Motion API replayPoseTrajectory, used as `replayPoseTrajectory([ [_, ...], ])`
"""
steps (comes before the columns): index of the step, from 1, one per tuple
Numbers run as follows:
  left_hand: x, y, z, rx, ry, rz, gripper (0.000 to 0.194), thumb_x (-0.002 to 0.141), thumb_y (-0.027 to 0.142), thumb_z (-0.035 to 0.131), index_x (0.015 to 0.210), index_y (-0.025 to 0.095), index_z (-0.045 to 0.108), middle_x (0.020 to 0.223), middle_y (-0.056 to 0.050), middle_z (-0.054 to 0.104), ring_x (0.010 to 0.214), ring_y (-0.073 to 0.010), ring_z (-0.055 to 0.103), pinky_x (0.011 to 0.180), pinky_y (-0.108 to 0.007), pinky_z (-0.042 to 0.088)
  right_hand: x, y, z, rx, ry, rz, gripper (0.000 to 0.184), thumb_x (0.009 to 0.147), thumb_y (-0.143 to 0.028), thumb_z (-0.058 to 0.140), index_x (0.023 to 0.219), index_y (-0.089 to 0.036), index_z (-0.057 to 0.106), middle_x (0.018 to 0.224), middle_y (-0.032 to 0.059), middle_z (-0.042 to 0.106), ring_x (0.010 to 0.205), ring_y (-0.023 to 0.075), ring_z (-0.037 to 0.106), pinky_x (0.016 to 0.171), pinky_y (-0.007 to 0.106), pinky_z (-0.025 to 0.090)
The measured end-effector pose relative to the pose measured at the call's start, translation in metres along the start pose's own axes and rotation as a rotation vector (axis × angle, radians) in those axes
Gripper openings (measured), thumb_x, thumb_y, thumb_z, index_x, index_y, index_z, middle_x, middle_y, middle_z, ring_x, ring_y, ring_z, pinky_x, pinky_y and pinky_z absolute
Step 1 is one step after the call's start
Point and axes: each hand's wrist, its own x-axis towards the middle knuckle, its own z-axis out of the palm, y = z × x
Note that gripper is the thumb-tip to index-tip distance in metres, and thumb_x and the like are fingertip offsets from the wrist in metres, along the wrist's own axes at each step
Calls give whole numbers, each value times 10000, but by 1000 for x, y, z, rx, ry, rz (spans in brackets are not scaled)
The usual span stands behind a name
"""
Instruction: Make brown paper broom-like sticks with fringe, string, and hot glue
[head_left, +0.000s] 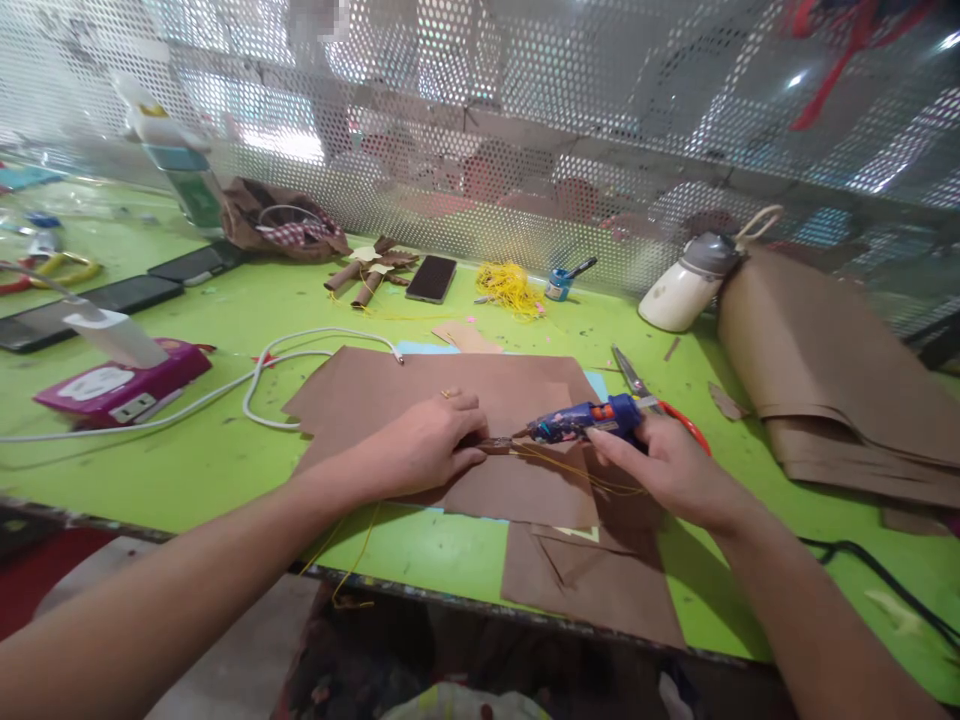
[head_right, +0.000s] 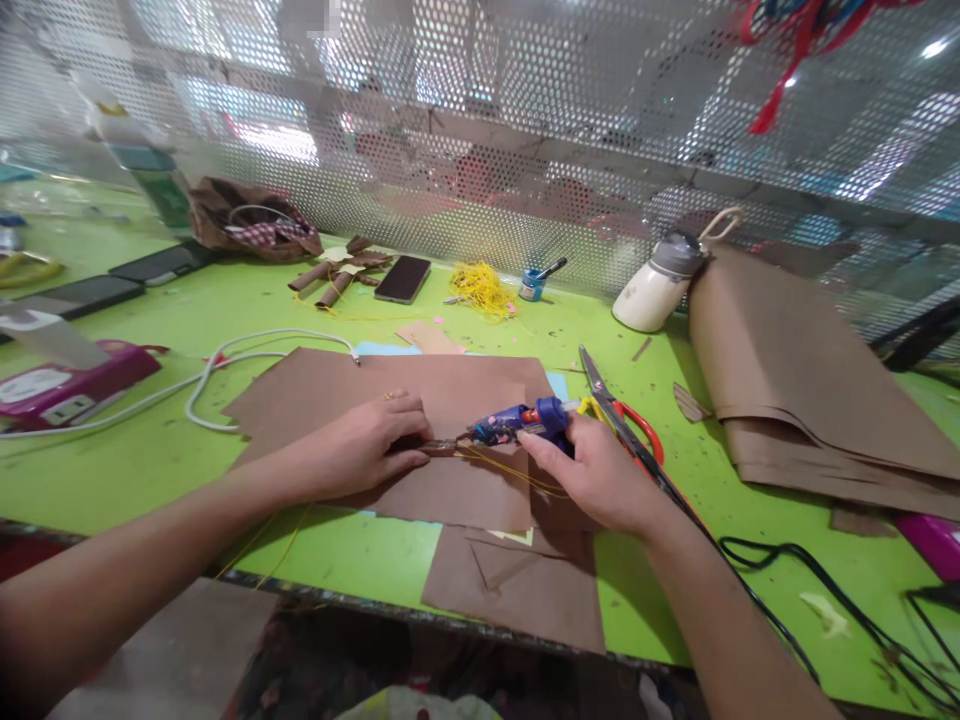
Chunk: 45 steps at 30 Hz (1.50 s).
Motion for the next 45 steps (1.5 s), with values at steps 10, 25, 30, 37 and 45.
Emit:
replayPoseTrajectory([
  [10,1,3,-3,-2,-9,-7,145,873,279,529,875,173,629,879,-61,561,843,-190,526,740,-296,427,-1,1,-1,3,-48,12,308,882,-428,502,876,-155,643,872,71,671,813,212,599,739,314,471],
  [25,0,2,-6,-9,-14,-20,173,877,301,527,881,172,642,880,-65,579,829,-186,547,728,-288,433,-2,5,-11,87,-101,43,361,891,-467,496,824,-141,635,730,43,624,673,161,543,598,261,431],
  [30,-1,2,-10,-51,15,-53,226,908,327,480,936,183,652,890,-59,611,802,-171,571,721,-275,439,-1,10,-11,237,-144,68,395,893,-493,493,824,-129,630,708,47,600,626,137,505,544,244,393],
  [37,-1,1,-17,-165,36,-92,249,911,347,475,987,202,663,913,-50,666,808,-169,592,725,-267,444,-2,13,-8,502,-162,110,336,883,-466,535,851,-141,614,715,37,591,606,118,495,543,232,397],
  [45,-1,7,-31,-510,-96,-180,271,894,346,489,914,162,687,844,-30,680,743,-145,602,672,-241,454,-5,9,-9,378,-128,110,363,875,-474,544,814,-129,640,700,52,592,622,134,503,541,249,388],
])
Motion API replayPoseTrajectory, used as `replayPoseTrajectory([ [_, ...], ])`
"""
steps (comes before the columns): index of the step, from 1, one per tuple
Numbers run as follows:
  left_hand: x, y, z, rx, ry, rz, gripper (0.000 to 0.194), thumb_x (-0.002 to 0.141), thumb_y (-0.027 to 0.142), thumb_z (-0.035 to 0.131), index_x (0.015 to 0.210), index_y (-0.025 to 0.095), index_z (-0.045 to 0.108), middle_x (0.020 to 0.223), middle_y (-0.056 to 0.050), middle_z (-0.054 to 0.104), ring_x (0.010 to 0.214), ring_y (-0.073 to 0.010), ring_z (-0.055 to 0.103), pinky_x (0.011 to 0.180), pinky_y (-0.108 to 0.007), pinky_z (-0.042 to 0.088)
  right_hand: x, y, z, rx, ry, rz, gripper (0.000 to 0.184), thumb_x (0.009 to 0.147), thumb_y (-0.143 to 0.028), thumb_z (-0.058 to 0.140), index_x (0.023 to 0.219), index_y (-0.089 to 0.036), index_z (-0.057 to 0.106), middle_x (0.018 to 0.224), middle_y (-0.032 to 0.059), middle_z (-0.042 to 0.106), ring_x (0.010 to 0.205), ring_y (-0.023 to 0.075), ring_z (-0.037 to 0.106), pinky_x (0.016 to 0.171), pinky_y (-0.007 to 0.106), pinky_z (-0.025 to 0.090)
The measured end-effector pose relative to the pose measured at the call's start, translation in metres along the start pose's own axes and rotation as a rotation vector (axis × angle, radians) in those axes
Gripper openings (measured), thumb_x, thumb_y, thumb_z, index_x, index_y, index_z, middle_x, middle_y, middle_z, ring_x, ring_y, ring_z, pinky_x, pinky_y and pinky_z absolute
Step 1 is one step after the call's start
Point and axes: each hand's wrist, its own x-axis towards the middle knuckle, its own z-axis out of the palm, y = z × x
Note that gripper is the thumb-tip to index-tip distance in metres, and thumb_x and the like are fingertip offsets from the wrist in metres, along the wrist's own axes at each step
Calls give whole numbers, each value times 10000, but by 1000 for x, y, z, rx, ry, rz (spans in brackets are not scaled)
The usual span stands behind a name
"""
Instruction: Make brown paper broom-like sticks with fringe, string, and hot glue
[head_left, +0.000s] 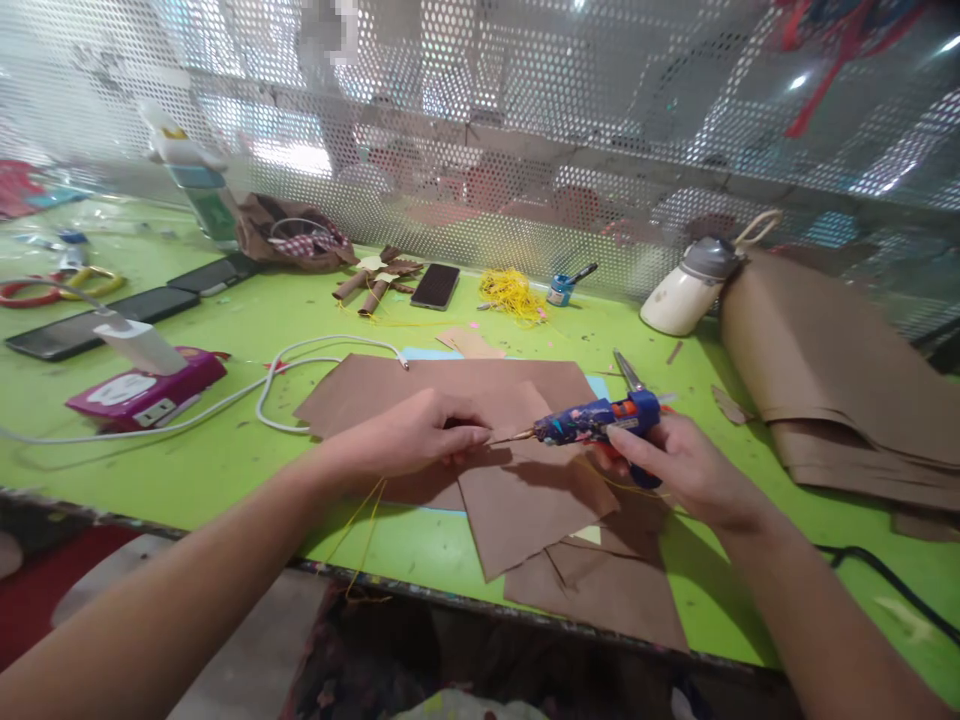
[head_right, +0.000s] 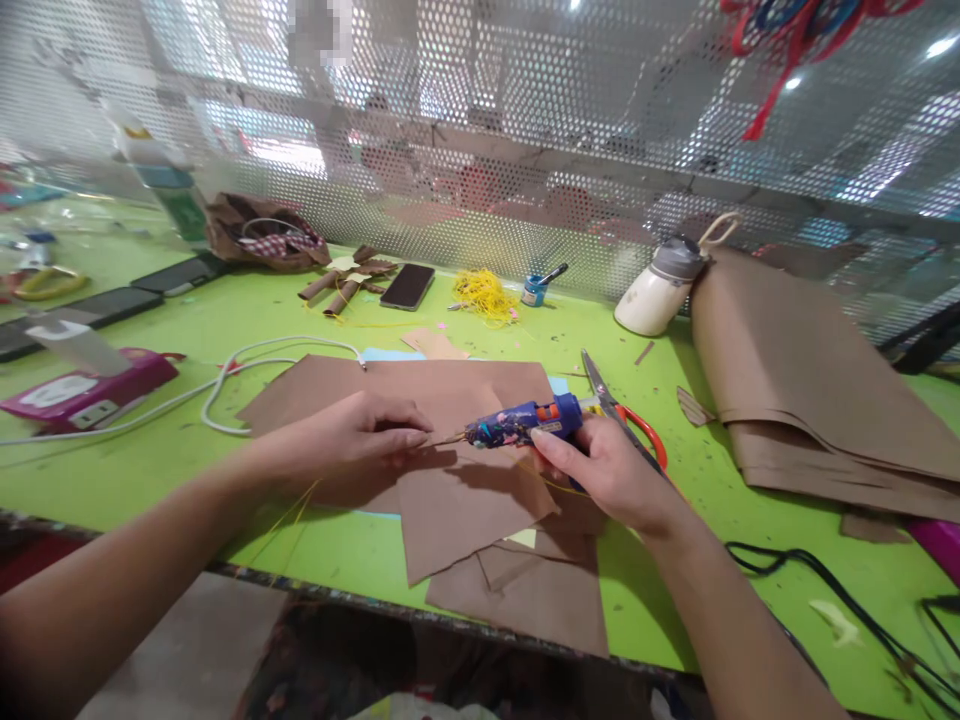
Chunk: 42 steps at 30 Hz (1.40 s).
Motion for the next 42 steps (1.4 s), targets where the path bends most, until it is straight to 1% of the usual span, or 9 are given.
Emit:
replayPoseTrajectory([
  [6,-1,1,1,-363,-102,-212,376,874,446,502,878,119,686,634,-24,607,552,-110,542,533,-224,436,-1,4,1,-26,23,19,382,865,-500,544,782,-137,632,717,51,596,645,138,520,569,247,409],
  [11,1,-3,5,-479,-149,-292,388,841,471,545,846,104,674,585,-15,604,425,-66,442,456,-199,382,0,5,2,-71,28,-2,365,857,-494,553,812,-141,639,736,54,624,678,158,553,594,253,446],
  [15,3,-8,6,-501,-172,-290,402,827,497,555,745,114,642,547,-18,610,391,-60,410,413,-187,320,1,2,4,-166,62,-57,321,855,-470,561,806,-164,643,749,39,648,696,168,583,635,258,479],
  [19,5,-15,5,-491,-213,-253,397,834,488,550,767,112,655,538,-21,620,384,-60,404,407,-185,294,1,-4,9,-177,86,-123,307,856,-460,558,777,-176,640,737,41,657,728,186,618,673,265,505],
  [24,8,-23,6,-551,-243,-255,379,835,462,562,715,111,641,551,-43,644,371,-59,413,407,-192,290,0,-8,14,-204,82,-173,287,877,-431,535,872,-173,660,792,61,678,819,216,642,728,288,521],
  [30,9,-22,7,-639,-237,-302,348,830,419,576,674,112,629,514,-31,618,370,-64,429,397,-194,285,-3,-7,18,-378,70,-242,242,908,-357,502,968,-187,663,907,61,688,879,224,629,785,315,501],
  [37,9,-21,7,-677,-220,-288,333,861,363,547,642,120,607,479,-14,592,364,-63,427,394,-189,300,-5,-8,18,-475,92,-340,170,895,-290,504,871,-203,648,812,39,687,749,197,637,679,276,511],
  [39,9,-21,7,-676,-227,-290,352,863,364,544,610,124,589,477,-13,590,362,-62,427,393,-187,315,-5,-7,16,-503,101,-365,154,889,-273,511,910,-208,650,844,38,695,748,190,637,679,267,515],
  [42,9,-20,6,-659,-238,-286,354,858,369,548,607,124,588,477,-11,590,362,-64,438,394,-186,338,-5,-5,14,-534,105,-380,183,880,-273,533,1013,-206,638,957,52,699,845,204,650,728,267,525],
])
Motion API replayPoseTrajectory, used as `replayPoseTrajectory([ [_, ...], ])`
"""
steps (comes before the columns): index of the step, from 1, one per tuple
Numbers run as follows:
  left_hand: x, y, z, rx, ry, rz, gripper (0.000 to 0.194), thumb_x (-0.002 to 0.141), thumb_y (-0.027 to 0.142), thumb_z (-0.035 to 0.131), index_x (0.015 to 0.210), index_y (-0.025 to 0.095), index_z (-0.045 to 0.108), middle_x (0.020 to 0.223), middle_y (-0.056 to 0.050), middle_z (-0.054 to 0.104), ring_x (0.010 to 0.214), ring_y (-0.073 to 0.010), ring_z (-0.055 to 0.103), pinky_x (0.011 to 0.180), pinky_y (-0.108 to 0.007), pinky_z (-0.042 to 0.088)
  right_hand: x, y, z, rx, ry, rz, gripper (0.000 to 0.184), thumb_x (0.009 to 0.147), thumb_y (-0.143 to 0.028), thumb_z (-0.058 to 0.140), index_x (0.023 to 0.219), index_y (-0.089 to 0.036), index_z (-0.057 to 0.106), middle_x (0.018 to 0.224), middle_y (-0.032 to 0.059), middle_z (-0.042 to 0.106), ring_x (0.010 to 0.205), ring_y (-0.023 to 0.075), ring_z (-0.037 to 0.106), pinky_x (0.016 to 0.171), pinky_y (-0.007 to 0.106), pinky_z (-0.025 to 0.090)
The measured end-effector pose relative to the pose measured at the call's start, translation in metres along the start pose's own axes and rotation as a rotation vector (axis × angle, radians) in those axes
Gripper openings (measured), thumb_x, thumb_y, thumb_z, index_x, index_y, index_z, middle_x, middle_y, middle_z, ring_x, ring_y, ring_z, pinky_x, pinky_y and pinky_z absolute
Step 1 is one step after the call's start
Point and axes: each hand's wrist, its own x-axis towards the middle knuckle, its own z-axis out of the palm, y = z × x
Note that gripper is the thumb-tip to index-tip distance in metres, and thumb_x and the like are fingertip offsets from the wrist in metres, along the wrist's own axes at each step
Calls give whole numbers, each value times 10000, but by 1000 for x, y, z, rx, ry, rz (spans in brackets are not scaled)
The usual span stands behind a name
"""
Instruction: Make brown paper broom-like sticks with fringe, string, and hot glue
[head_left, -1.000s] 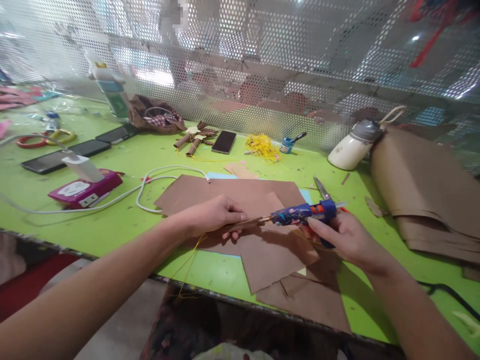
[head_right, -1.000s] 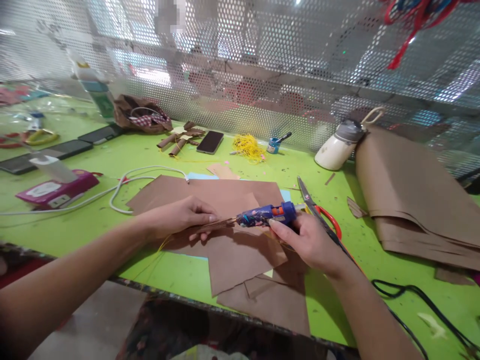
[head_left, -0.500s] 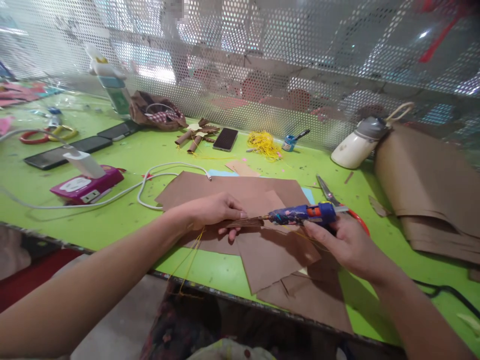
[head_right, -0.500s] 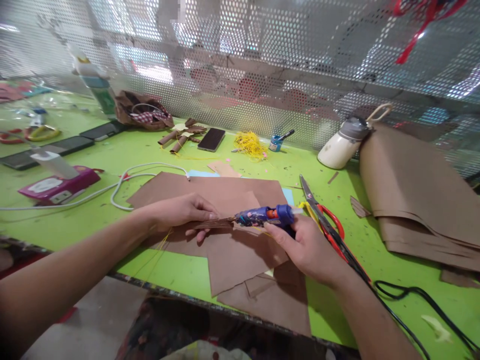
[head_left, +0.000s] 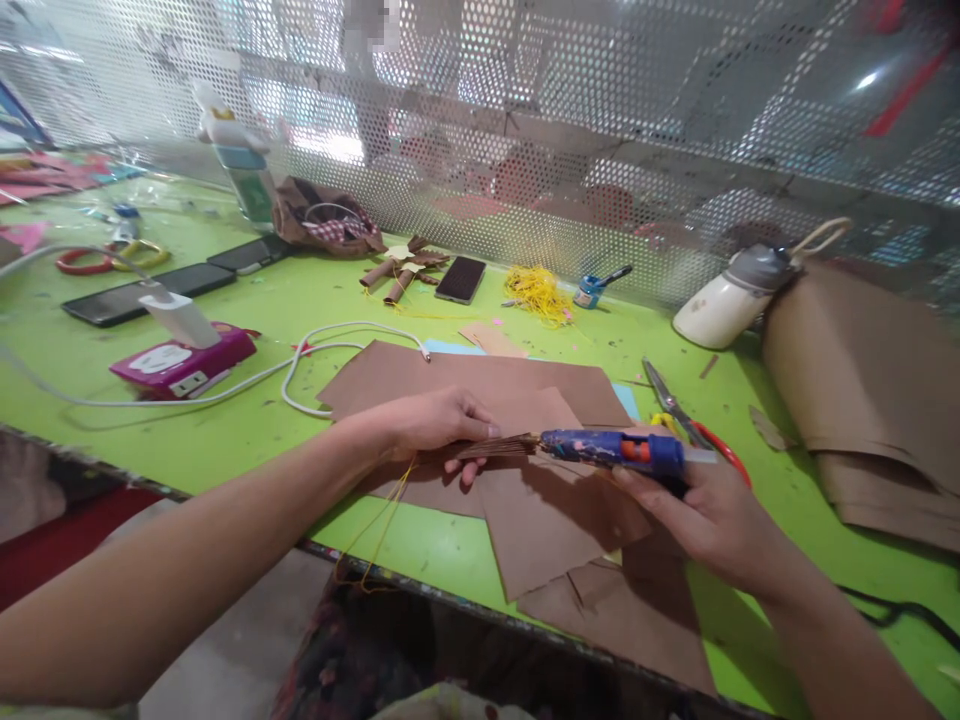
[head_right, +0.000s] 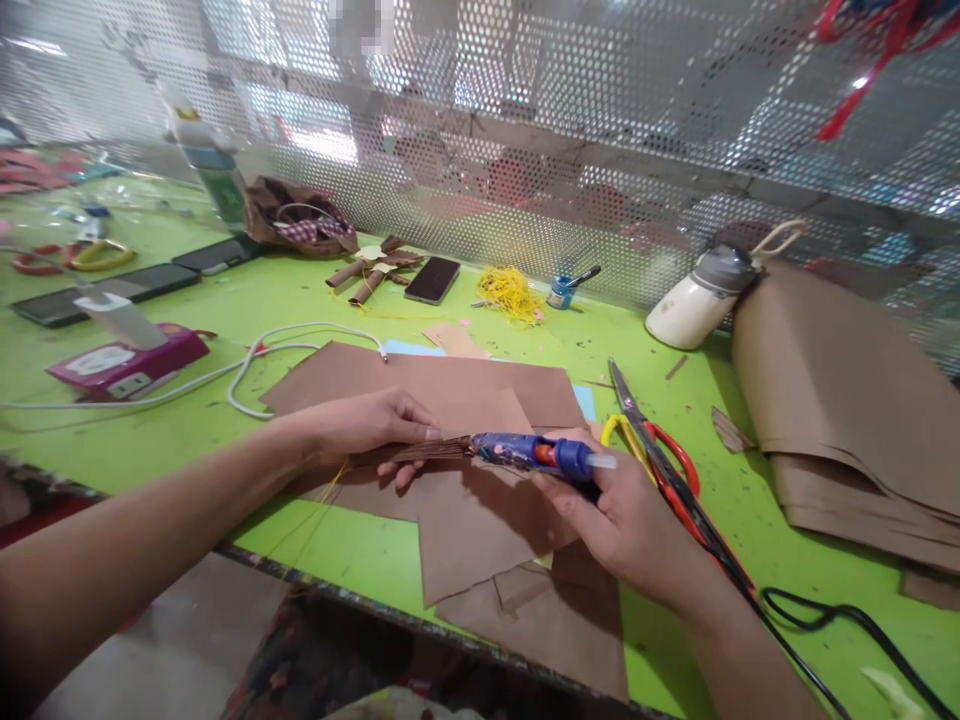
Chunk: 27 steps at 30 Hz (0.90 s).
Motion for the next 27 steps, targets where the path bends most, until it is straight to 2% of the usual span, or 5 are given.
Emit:
replayPoseTrajectory([
  [6,1,0,-2,46,-6,-10,319,846,371,547,651,122,596,482,-10,599,382,-71,483,428,-184,377,-1,4,0,-33,6,-28,227,873,-270,550,1081,-222,629,1012,49,699,930,221,653,808,283,521],
  [9,1,-1,-1,57,-6,-10,334,842,409,549,683,121,607,484,-10,601,386,-77,486,441,-191,393,-2,6,1,-57,13,-27,222,872,-269,550,1074,-220,628,1029,55,696,952,233,646,789,287,524],
  [15,1,-1,0,79,9,9,344,852,403,540,654,126,593,486,-5,595,376,-67,465,421,-184,357,-1,4,-1,-48,-17,1,164,873,-280,543,975,-224,658,930,58,697,881,238,644,755,304,522],
  [21,0,2,1,103,13,-9,346,864,358,528,599,136,551,473,-6,585,384,-70,474,423,-182,338,1,-2,-3,-53,-19,35,214,878,-298,539,1034,-218,662,858,56,695,773,222,640,703,301,515],
  [27,-1,1,1,94,15,10,341,866,377,524,638,128,575,475,-11,593,379,-68,456,417,-179,335,0,-6,-4,-43,-8,29,202,884,-327,526,975,-220,672,869,63,691,834,245,645,743,316,518],
])
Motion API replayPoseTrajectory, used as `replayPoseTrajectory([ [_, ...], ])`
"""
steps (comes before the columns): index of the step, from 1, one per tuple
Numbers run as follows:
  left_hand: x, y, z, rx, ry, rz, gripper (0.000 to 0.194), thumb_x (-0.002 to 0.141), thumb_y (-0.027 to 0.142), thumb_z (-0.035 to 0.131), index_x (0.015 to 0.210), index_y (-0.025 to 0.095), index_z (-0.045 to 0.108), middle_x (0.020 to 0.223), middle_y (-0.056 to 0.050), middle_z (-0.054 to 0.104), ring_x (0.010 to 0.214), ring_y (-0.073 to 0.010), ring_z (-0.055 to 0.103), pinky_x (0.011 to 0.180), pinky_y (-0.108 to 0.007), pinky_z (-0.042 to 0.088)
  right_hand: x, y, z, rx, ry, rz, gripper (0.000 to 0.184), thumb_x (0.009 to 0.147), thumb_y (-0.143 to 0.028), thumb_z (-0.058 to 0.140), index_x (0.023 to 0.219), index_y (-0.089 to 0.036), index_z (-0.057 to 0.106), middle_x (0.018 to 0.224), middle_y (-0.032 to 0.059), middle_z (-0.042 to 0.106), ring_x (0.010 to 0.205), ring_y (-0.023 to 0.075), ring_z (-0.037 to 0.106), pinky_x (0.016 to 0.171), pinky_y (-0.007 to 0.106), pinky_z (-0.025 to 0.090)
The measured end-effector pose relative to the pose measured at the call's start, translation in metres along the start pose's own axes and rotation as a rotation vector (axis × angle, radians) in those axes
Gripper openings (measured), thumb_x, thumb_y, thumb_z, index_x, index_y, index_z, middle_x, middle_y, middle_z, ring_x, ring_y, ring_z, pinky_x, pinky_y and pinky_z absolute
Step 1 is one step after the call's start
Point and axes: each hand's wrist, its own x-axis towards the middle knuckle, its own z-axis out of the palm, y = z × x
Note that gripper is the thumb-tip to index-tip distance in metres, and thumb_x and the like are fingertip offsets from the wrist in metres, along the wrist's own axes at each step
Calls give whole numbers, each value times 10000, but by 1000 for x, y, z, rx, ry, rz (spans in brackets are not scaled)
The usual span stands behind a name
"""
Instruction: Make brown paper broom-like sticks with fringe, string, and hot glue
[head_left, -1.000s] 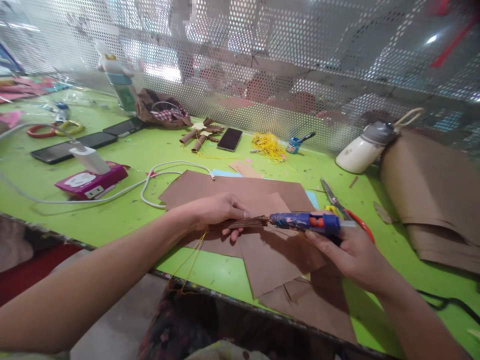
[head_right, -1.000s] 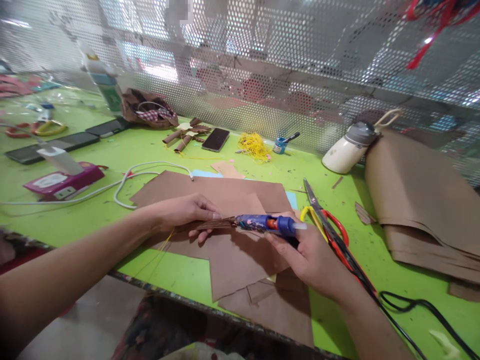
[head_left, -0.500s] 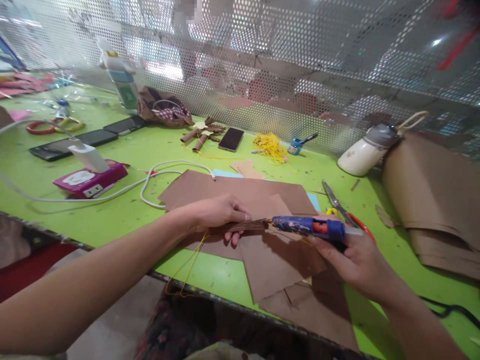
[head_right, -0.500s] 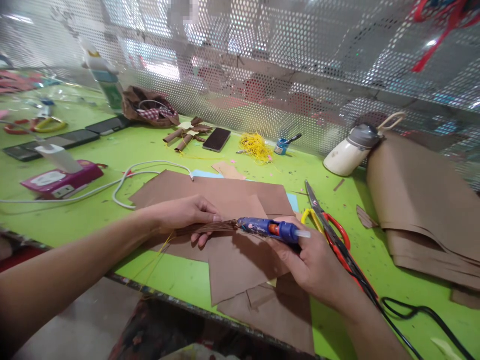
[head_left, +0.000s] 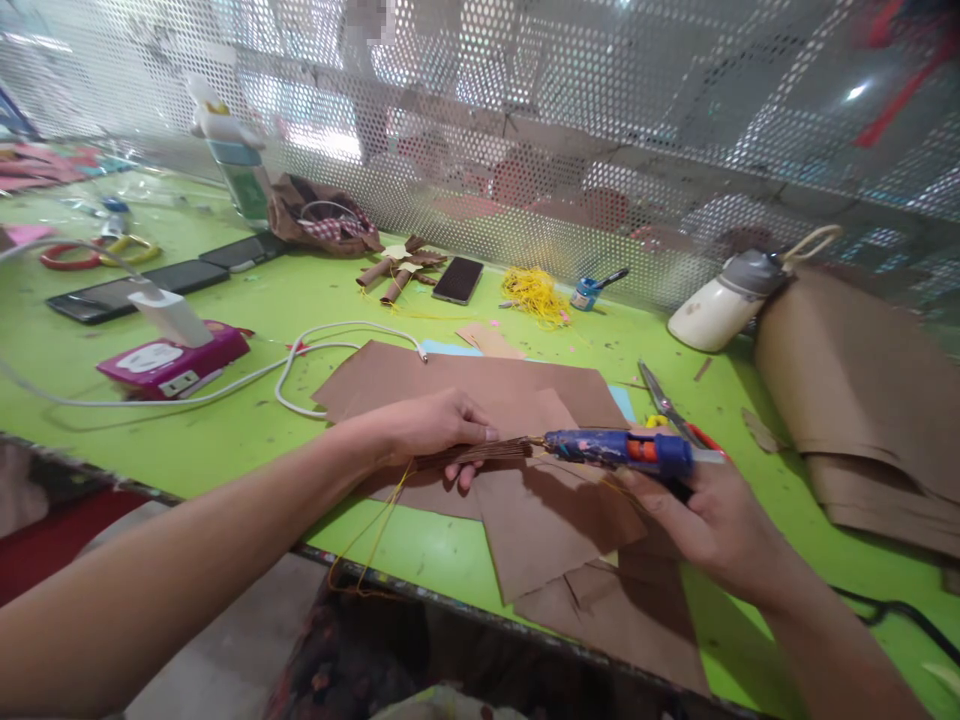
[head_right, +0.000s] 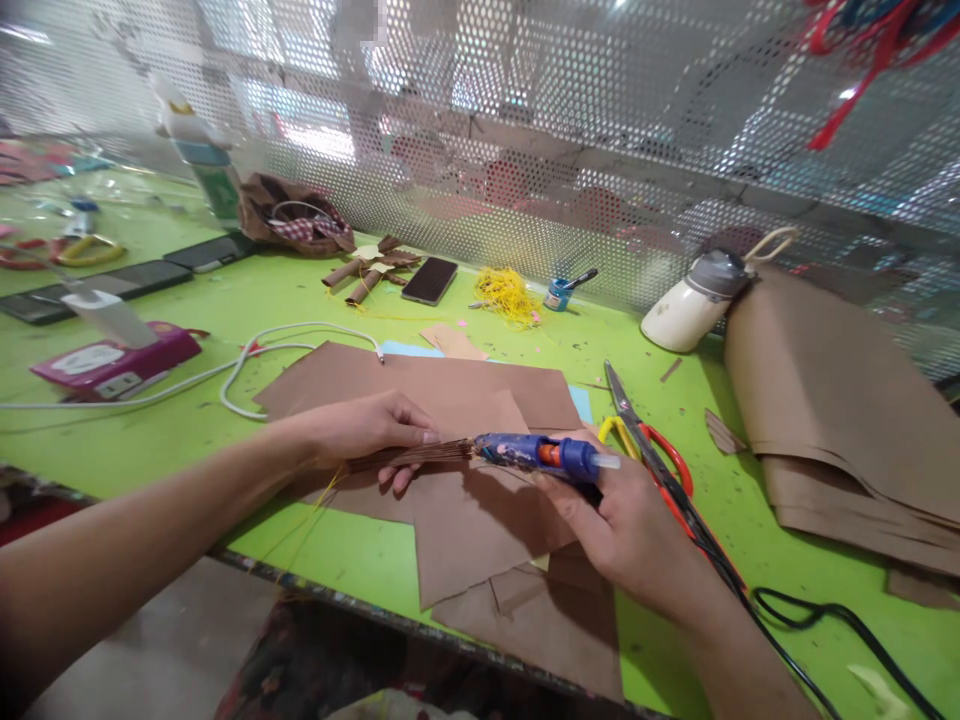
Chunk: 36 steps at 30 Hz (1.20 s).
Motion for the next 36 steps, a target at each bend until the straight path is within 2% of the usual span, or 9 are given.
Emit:
replayPoseTrajectory([
  [6,1,-1,0,-6,1,9,370,867,403,527,632,123,589,475,-4,582,379,-63,463,420,-179,352,0,3,4,24,-34,4,189,893,-293,515,1000,-208,645,930,75,681,907,245,634,774,321,514],
  [12,2,-3,0,-52,15,0,342,850,411,546,677,121,604,477,-8,587,378,-75,469,407,-187,351,0,4,1,49,-14,0,222,883,-267,533,1067,-221,648,955,59,694,868,227,642,742,300,513],
  [17,2,-3,-1,-28,6,-4,377,854,425,541,621,131,576,471,-2,581,382,-72,475,411,-184,342,-1,3,-2,18,-7,13,172,877,-282,542,1001,-232,652,897,51,694,808,222,639,701,295,507],
  [24,3,-6,-1,-56,7,-11,374,854,454,534,829,109,673,484,-12,600,374,-77,460,399,-185,337,-3,6,3,-35,-33,-11,130,886,-295,523,953,-227,612,891,73,678,953,264,624,769,338,502],
  [31,2,-5,-2,-21,1,21,385,850,457,536,676,123,616,490,-15,599,382,-69,459,414,-185,343,-3,5,0,-48,-21,-8,145,892,-303,515,950,-215,616,868,70,673,846,239,632,755,340,500],
  [36,2,-4,-2,-21,1,-3,386,855,460,530,661,132,588,483,-9,592,386,-75,477,406,-185,339,-3,2,-2,-28,-22,6,134,890,-309,520,934,-227,617,831,64,668,827,238,625,735,331,496],
])
